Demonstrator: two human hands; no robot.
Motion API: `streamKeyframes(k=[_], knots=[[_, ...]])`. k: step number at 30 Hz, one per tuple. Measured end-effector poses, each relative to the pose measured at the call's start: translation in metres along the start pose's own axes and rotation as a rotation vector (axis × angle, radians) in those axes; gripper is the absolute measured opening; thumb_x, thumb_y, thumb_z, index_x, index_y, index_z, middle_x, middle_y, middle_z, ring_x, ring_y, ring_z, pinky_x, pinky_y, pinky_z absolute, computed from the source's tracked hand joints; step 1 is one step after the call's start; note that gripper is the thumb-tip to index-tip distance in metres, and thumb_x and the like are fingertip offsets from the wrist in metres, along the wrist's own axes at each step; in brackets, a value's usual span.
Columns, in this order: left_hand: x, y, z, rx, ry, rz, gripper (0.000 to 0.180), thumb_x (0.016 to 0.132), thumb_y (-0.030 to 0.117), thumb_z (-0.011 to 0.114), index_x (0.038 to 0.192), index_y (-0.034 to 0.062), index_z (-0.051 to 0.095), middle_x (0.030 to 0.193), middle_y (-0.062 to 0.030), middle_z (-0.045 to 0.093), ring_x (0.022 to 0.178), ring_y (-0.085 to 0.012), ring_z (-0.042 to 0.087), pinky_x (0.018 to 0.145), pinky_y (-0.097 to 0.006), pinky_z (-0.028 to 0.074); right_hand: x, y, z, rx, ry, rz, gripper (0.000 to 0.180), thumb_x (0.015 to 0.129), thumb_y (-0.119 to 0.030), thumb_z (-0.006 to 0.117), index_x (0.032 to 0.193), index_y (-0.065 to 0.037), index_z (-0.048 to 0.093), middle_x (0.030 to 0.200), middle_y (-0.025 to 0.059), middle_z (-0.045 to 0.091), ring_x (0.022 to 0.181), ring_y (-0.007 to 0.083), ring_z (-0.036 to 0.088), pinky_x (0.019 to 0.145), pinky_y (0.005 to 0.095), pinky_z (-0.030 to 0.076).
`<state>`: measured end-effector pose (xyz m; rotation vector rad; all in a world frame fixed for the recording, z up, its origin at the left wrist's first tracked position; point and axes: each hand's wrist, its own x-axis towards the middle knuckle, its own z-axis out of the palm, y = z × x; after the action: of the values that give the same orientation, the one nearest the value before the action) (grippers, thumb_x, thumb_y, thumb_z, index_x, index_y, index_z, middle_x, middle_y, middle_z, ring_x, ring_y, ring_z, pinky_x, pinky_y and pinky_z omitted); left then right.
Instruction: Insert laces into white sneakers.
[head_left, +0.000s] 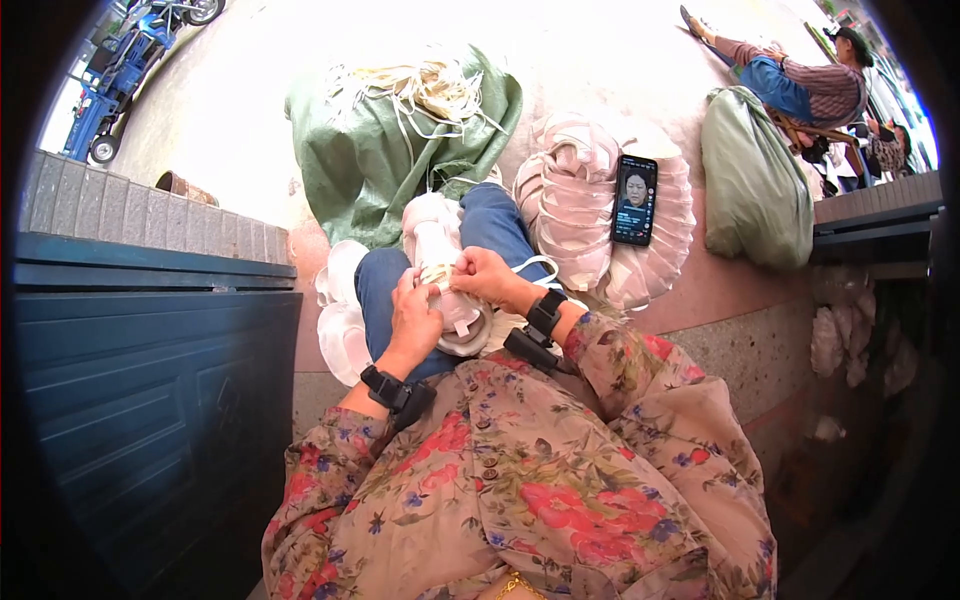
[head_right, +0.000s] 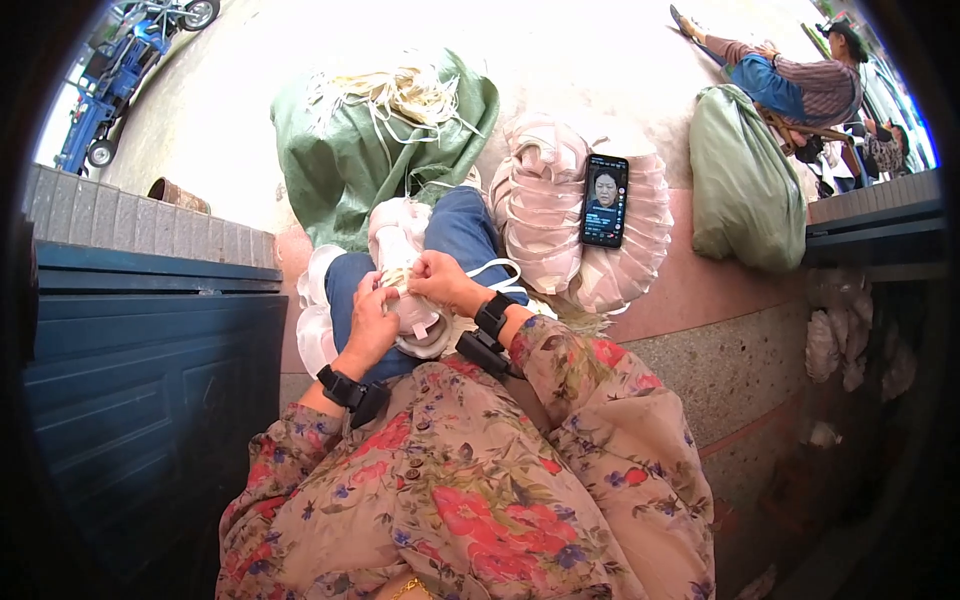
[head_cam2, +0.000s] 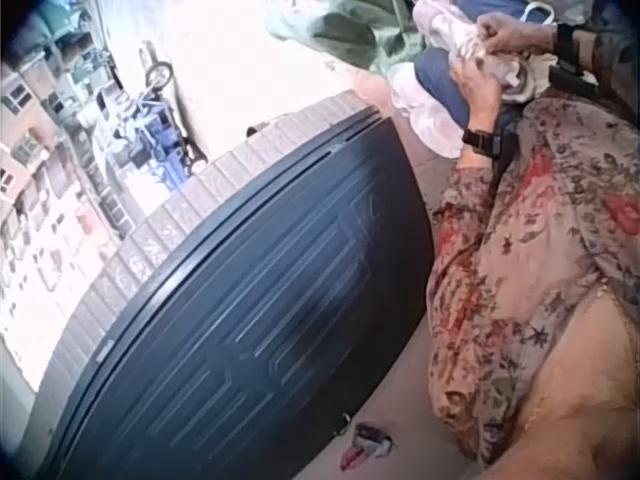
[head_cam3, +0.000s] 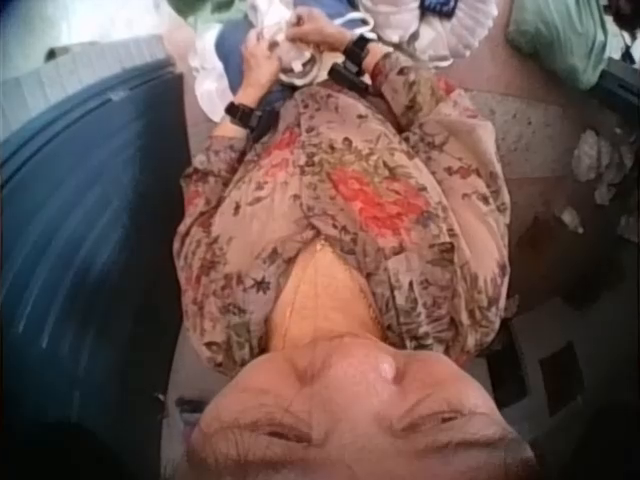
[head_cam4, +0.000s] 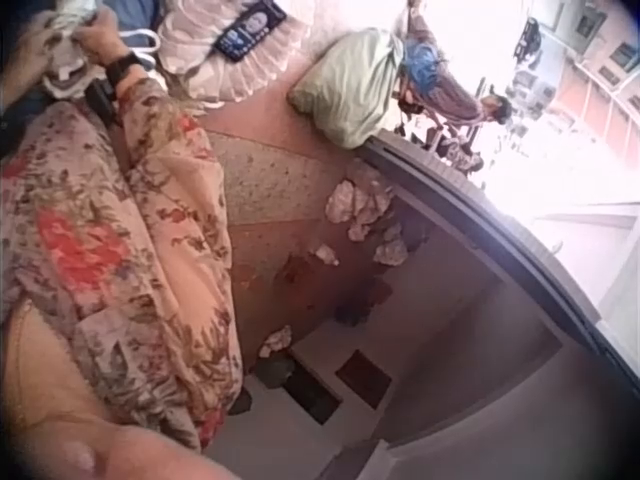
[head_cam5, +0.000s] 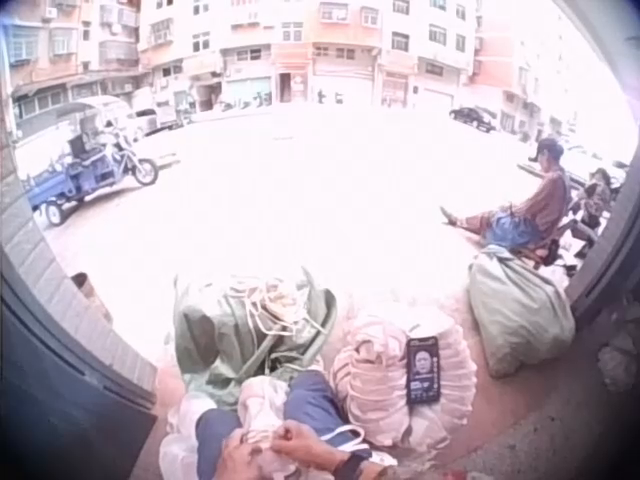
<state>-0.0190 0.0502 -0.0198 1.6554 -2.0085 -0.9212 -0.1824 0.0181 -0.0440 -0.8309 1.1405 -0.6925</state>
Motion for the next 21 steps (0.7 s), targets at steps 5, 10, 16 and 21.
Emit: streamKeyframes(k=[5, 10, 16, 21], knots=[[0.002, -0.009, 0.004, -0.140, 0.037, 0.006, 0.024, 0.063, -0.003, 0.049, 0.085, -0.0001, 0.059, 0.121, -0.0192, 0.041, 0.108, -0.0367, 0.040, 0.095, -0.039, 0.033, 0.008, 0.005, 0.001, -0.439, 0.020, -0.309, 0.016, 0.067, -0.008, 0.062, 0.073, -0.001, 0.049, 0.063, 0.0101, 0.052, 0.057, 0.0174, 0.050, 0.054, 0.0303, 0.041], [0.006, -0.005, 0.003, -0.234, 0.045, -0.083, 0.012, 0.070, 0.008, 0.060, 0.078, 0.0007, 0.058, 0.119, -0.0182, 0.042, 0.106, -0.0346, 0.041, 0.091, -0.038, 0.034, 0.001, 0.002, 0.007, -0.540, 0.074, -0.336, 0.012, 0.069, -0.009, 0.058, 0.077, -0.001, 0.052, 0.068, 0.0178, 0.056, 0.065, 0.0311, 0.055, 0.060, 0.0367, 0.043], [-0.003, -0.035, -0.022, -0.123, 0.175, 0.019, 0.010, 0.074, 0.010, 0.060, 0.072, 0.0014, 0.055, 0.115, -0.0184, 0.045, 0.100, -0.0329, 0.046, 0.088, -0.039, 0.035, -0.001, -0.019, -0.006, -0.721, 0.204, -0.470, 0.013, 0.076, -0.010, 0.051, 0.085, -0.002, 0.056, 0.078, 0.0207, 0.058, 0.077, 0.0367, 0.056, 0.067, 0.0416, 0.044], [-0.052, -0.138, -0.137, 0.220, 0.388, -0.244, 0.014, 0.072, 0.011, 0.057, 0.065, -0.0007, 0.059, 0.105, -0.0217, 0.056, 0.097, -0.0337, 0.054, 0.085, -0.038, 0.042, -0.010, -0.034, -0.067, -0.621, 0.403, -0.421, 0.012, 0.077, -0.010, 0.054, 0.086, -0.003, 0.058, 0.077, 0.0156, 0.061, 0.073, 0.0286, 0.060, 0.067, 0.0356, 0.046]])
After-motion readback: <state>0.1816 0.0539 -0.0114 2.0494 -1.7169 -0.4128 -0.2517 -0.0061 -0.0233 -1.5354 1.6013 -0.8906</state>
